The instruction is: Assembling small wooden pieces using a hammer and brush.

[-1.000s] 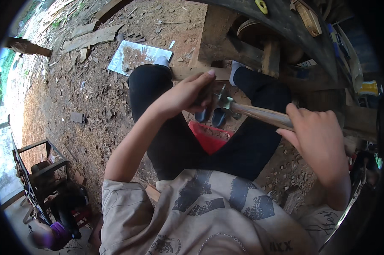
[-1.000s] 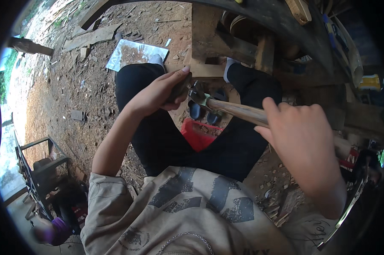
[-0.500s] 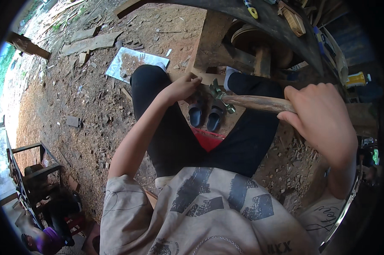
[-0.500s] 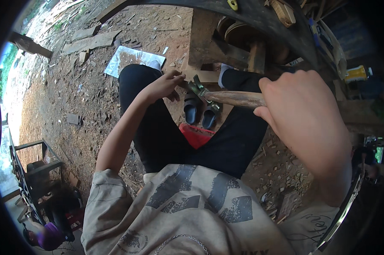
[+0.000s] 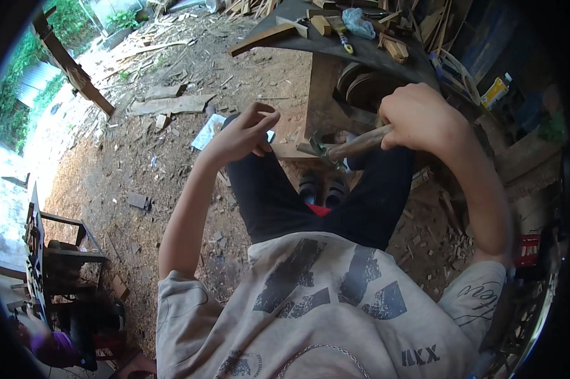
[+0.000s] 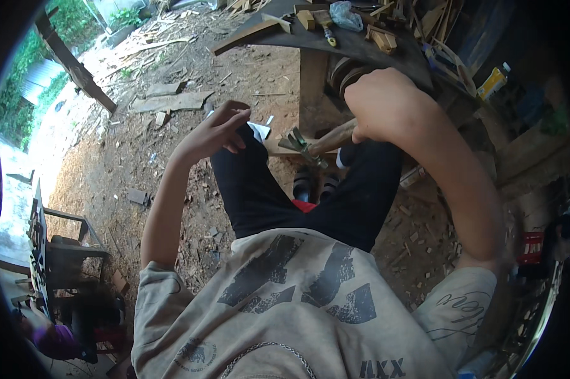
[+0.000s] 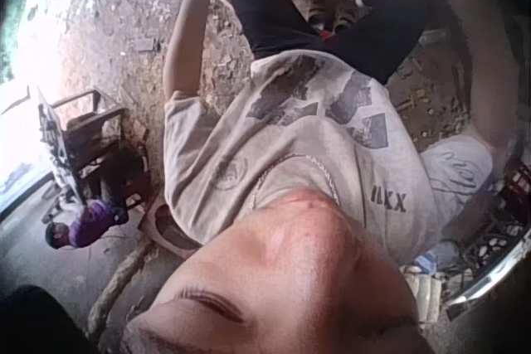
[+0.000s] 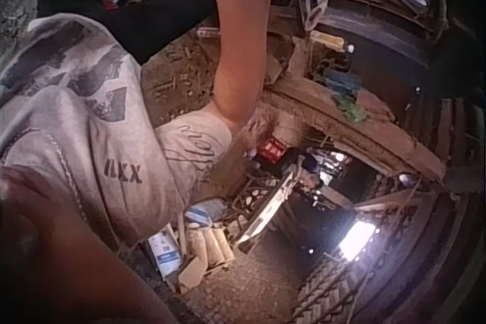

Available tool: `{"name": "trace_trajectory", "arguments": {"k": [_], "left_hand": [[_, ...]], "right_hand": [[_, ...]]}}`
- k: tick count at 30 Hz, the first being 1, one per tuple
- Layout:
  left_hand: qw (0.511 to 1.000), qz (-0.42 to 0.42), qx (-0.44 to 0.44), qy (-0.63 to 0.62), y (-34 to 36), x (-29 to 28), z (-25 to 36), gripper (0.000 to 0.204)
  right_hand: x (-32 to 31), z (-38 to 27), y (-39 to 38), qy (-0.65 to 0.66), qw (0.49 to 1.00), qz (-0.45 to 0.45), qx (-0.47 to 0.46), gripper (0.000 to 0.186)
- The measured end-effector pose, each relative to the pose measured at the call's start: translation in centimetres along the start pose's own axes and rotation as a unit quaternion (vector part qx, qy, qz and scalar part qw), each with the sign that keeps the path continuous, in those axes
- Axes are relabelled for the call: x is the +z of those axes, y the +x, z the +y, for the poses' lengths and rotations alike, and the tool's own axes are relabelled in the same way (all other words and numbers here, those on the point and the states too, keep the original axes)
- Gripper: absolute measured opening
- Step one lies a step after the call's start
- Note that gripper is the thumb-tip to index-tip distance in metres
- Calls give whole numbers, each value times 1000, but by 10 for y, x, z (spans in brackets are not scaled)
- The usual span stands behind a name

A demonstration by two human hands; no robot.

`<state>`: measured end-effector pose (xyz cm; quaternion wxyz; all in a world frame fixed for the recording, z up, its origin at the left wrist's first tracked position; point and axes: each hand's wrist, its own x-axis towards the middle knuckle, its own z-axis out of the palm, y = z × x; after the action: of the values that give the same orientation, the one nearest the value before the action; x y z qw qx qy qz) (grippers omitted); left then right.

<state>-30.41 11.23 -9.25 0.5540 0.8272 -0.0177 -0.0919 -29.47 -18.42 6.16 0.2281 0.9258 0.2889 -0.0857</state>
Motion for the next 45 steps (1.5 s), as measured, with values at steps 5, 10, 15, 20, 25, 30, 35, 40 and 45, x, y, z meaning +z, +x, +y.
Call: {"name": "trace_trajectory", "arguments": {"k": [5, 10, 15, 20, 25, 30, 35, 40, 45], "left_hand": [[999, 0, 32, -16, -31, -9, 16, 52], [999, 1, 37, -31, -39, 1, 4, 51], [998, 30, -2, -60, -36, 11, -18, 46], [996, 6, -44, -74, -12, 17, -34, 47], [993, -40, -58, -91, 21, 34, -48, 46], [990, -60, -78, -96, 36, 51, -62, 43], [985, -69, -128, -95, 43, 73, -74, 41], [979, -119, -145, -79, 57, 85, -85, 41], [975, -141, -126, -120, 75, 91, -92, 41]], "right_hand": [[16, 2, -22, 61, 998, -15, 16, 36], [44, 6, -11, 84, 996, -19, 9, 36], [80, 7, 19, 119, 993, -10, -8, 36], [122, 12, 63, 129, 990, -56, 8, 36], [171, 20, 99, 130, 989, -69, 36, 33], [221, 21, 125, 150, 985, -72, 45, 27], [254, 13, 136, 195, 980, -50, 4, 21], [269, 7, 149, 186, 973, -129, 40, 19], [288, -7, 162, 199, 968, -149, 43, 19]]}}
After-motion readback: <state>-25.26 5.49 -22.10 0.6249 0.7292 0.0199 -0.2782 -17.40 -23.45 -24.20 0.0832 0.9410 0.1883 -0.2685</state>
